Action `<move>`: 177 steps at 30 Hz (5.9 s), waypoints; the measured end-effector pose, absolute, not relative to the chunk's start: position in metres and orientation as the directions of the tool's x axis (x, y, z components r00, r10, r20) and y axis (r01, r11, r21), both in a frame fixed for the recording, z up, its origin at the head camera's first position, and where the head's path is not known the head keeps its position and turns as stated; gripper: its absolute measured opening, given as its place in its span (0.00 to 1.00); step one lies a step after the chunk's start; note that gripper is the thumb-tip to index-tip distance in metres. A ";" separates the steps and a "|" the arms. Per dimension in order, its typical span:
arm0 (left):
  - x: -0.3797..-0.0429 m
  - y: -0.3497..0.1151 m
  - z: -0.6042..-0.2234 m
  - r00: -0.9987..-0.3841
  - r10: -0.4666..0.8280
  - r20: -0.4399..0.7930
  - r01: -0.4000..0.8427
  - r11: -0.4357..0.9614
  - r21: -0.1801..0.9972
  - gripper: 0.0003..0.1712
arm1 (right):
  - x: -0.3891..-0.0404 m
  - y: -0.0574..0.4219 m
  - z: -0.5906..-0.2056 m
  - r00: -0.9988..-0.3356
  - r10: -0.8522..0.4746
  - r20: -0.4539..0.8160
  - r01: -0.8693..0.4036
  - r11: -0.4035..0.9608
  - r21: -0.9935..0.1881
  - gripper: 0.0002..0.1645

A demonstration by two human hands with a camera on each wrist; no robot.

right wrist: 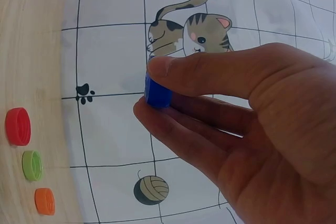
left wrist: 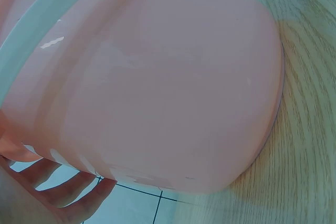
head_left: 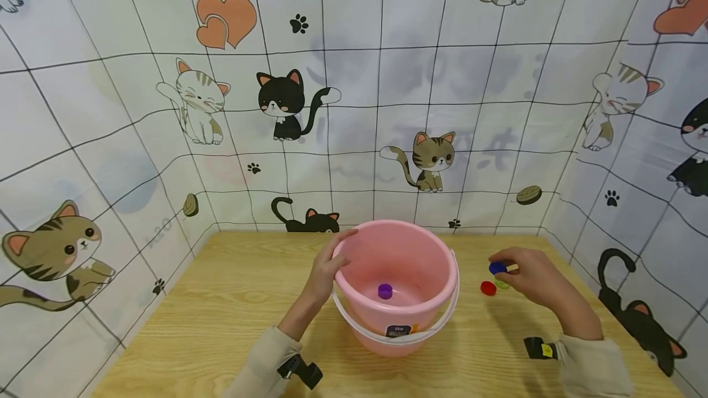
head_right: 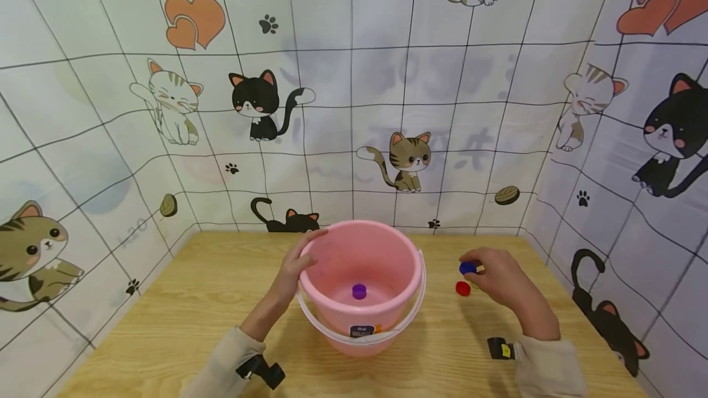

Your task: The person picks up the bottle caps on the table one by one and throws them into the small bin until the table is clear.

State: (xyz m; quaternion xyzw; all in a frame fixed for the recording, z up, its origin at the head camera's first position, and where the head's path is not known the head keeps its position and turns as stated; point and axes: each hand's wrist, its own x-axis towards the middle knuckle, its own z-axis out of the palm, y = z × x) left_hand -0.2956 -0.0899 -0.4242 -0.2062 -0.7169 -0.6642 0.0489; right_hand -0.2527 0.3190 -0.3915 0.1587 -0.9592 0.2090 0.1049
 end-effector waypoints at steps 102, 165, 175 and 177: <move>-0.296 -0.091 -0.426 -0.906 0.240 0.349 0.363 0.015 0.932 0.35 | -0.283 0.169 -0.277 -0.722 -0.587 0.365 -0.667 0.732 -0.141 0.17; -0.295 -0.090 -0.425 -0.904 0.238 0.355 0.372 0.032 0.927 0.34 | -0.289 0.159 -0.278 -0.700 -0.617 0.360 -0.695 0.704 -0.145 0.13; -0.295 -0.090 -0.425 -0.905 0.234 0.357 0.377 0.046 0.925 0.34 | -0.288 0.158 -0.277 -0.709 -0.612 0.350 -0.688 0.710 -0.152 0.15; -0.296 -0.090 -0.425 -0.905 0.231 0.358 0.379 0.052 0.924 0.34 | -0.287 0.158 -0.277 -0.708 -0.612 0.352 -0.688 0.710 -0.151 0.15</move>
